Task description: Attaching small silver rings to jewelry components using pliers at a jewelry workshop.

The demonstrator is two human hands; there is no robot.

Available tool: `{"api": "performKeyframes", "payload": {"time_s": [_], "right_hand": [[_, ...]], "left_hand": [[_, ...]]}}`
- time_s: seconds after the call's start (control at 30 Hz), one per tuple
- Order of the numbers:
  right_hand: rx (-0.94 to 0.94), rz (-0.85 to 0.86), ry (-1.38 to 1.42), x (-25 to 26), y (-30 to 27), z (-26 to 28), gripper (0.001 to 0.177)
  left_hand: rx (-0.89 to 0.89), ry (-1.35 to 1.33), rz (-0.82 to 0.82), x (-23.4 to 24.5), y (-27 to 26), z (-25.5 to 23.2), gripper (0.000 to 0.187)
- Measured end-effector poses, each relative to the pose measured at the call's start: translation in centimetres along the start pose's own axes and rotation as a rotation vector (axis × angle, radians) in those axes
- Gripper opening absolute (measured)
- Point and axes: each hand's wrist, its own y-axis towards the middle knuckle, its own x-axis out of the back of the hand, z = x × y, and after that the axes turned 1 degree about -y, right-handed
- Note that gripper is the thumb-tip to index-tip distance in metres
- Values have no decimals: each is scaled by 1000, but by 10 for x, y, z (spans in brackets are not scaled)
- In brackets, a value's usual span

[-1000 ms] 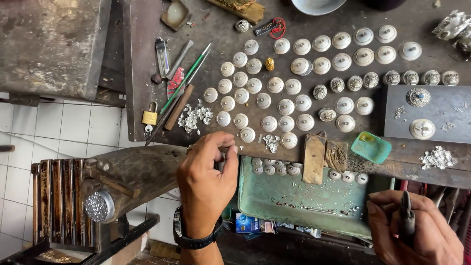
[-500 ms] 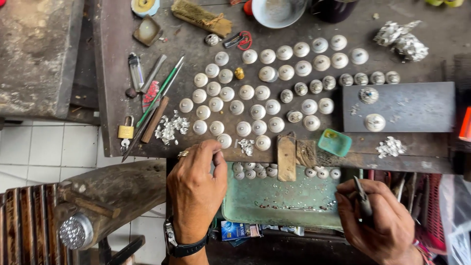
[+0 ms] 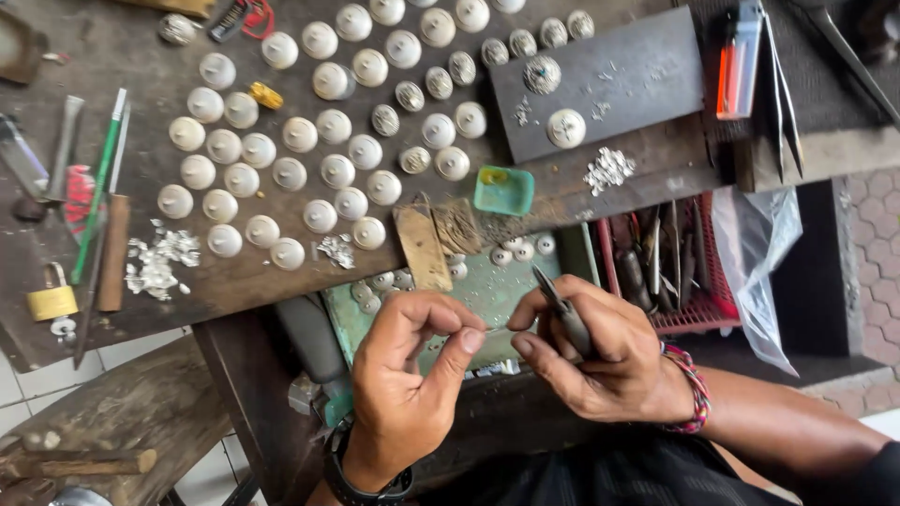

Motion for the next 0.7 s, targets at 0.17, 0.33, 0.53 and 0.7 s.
{"api": "performKeyframes", "payload": {"time_s": [0.17,0.33,0.53,0.7], "right_hand": [[-34,7,43,-1,-4,-1,28],[-48,-13,66,-2,0,0,32],[-159,13,126,2,0,2,30],[-277,20,111,2,-5,-1,12]], "left_hand": [[-10,36,53,-9,-2,2,10],[-41,96,34,-12,-3,5,11],[-58,132,-30,-15,0,2,5],[-120,157,27,-13,3,4,6]]}}
